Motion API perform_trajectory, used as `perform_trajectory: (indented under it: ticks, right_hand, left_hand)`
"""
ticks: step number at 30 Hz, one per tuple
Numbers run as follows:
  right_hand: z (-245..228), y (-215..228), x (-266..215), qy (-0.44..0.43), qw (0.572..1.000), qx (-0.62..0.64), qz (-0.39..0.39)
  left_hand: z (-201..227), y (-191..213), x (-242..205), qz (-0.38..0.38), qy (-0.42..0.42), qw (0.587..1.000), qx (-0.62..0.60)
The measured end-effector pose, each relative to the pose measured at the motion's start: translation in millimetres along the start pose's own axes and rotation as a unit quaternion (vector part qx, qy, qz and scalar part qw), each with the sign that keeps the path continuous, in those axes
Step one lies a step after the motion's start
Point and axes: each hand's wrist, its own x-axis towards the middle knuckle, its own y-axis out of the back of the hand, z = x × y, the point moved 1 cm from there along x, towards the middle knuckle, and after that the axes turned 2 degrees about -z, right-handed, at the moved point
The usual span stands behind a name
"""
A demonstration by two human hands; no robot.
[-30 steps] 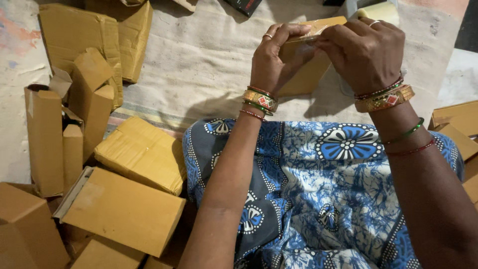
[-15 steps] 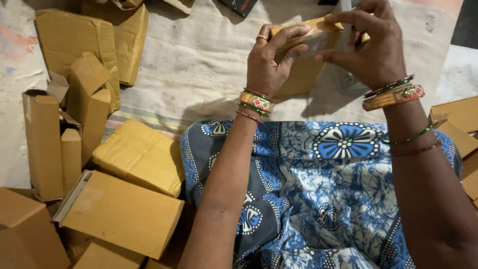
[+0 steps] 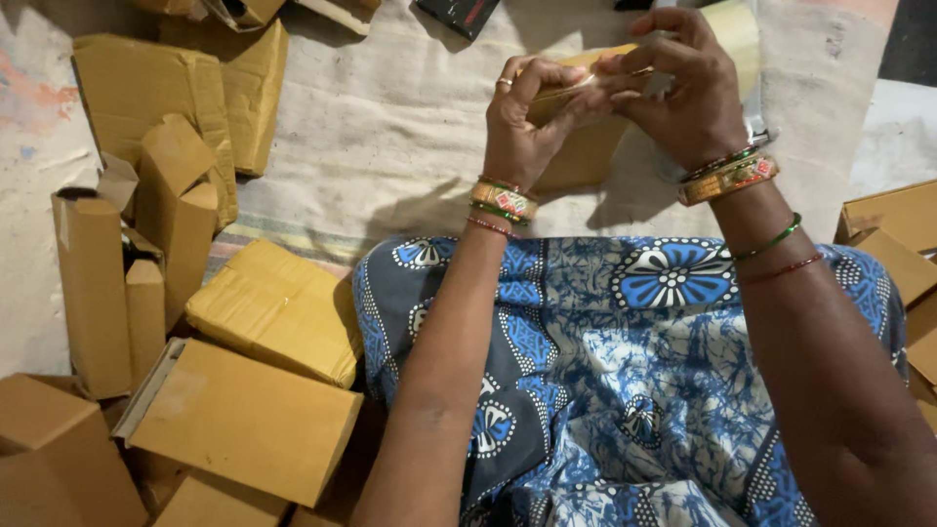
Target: The person packs smart watches into small cardboard boxes. She places the watch box inside, closes the flaps, and seals the box with clear packing tape using a tape dispenser. She repeats this process for multiple units.
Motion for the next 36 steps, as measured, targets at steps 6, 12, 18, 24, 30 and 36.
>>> perform_trajectory:
  ticks: [6, 12, 18, 24, 30, 36]
  right_hand:
    - [-8, -3, 0, -0.089, 0.990, 0.108, 0.012]
    - [-43, 0, 9, -0.208, 0.956, 0.203, 0.045]
    - [-63, -12, 14, 0.108, 0.991, -0.067, 0.040]
    - [-41, -18, 2, 0.058, 0.997, -0.045, 0.026]
    - [-45, -17, 1, 0.025, 0.998, -0.041, 0.035]
    - [-40, -26, 10, -0.085, 0.980, 0.152, 0.097]
  left_hand:
    - [-3, -18, -4, 0.065, 0.019, 0.998, -0.018]
    - [2, -20, -3, 0.098, 0.091, 0.990, -0.035]
    - [-6, -21, -5, 0.126, 0.126, 0.983, -0.040]
    - [-7, -8, -5, 0.051, -0.032, 0.998, -0.007]
    - [-10, -2, -12, 0.000, -0.003, 1.000, -0.014]
    - [-48, 3, -31, 0.102, 0.141, 0.976, -0.134]
